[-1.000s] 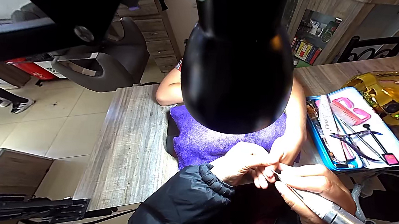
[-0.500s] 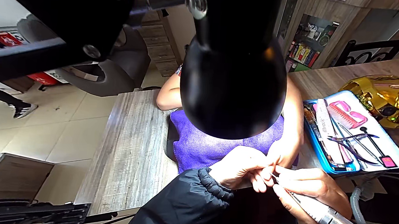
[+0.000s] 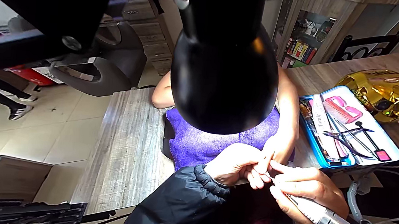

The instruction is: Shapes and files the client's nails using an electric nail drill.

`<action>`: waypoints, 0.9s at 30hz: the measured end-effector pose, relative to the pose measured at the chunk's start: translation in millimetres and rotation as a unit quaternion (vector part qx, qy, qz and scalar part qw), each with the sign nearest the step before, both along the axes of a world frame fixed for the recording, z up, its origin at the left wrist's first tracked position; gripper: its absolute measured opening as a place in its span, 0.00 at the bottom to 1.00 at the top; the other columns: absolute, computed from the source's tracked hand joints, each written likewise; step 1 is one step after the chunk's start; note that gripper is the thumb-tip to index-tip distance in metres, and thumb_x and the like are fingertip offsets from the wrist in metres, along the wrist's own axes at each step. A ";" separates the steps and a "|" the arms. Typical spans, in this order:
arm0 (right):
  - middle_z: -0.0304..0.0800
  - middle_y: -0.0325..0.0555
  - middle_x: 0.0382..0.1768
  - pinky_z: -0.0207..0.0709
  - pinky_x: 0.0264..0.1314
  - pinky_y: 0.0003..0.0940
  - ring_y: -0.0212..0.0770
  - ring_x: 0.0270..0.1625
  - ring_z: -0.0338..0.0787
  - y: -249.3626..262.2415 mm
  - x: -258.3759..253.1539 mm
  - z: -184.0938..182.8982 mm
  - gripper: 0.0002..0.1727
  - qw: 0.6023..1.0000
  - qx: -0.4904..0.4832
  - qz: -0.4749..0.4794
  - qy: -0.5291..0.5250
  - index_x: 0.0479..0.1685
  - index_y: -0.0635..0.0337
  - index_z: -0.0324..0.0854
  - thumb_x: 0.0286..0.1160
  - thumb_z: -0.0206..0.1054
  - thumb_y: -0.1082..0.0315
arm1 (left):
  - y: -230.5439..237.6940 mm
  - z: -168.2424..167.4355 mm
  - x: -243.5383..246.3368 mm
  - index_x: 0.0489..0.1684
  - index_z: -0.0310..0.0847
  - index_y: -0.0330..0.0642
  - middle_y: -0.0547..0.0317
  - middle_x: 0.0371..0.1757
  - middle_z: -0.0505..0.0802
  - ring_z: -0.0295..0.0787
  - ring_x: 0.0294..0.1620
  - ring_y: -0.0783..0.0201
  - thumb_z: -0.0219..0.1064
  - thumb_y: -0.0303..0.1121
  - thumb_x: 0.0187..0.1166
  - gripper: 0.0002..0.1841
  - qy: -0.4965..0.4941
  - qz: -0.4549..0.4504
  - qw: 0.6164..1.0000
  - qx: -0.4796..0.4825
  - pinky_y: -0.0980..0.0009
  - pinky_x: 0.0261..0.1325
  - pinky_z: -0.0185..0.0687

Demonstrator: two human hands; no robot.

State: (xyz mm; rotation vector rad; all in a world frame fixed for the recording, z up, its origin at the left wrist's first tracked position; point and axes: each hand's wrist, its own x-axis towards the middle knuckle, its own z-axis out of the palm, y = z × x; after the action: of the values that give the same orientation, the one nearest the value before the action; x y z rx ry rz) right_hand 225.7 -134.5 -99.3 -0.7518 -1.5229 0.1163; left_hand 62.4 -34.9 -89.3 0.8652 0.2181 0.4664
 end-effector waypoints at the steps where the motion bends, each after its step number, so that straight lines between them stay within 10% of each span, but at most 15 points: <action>1: 0.90 0.32 0.40 0.92 0.62 0.35 0.32 0.50 0.93 0.4 0.4 -0.2 0.05 1.000 0.001 0.001 0.002 0.34 0.53 0.84 0.66 0.76 0.71 | 0.1 0.1 -0.2 0.30 0.88 0.37 0.53 0.25 0.95 0.94 0.23 0.69 0.51 0.25 0.85 0.18 0.000 0.000 1.000 0.000 0.77 0.29 0.89; 27: 0.90 0.32 0.42 0.93 0.61 0.34 0.32 0.52 0.94 1.2 1.1 -1.0 0.06 1.000 -0.012 -0.013 0.003 0.35 0.52 0.85 0.64 0.76 0.72 | 1.0 -0.2 -0.5 0.35 0.90 0.35 0.52 0.28 0.96 0.94 0.24 0.68 0.50 0.24 0.86 0.18 0.003 -0.005 1.000 0.004 0.76 0.30 0.91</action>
State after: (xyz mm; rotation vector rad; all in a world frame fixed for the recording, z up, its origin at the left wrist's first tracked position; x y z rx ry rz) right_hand 226.8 -133.3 -100.3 -0.7894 -1.5082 0.1168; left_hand 61.8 -33.9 -89.5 0.8755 0.2177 0.4545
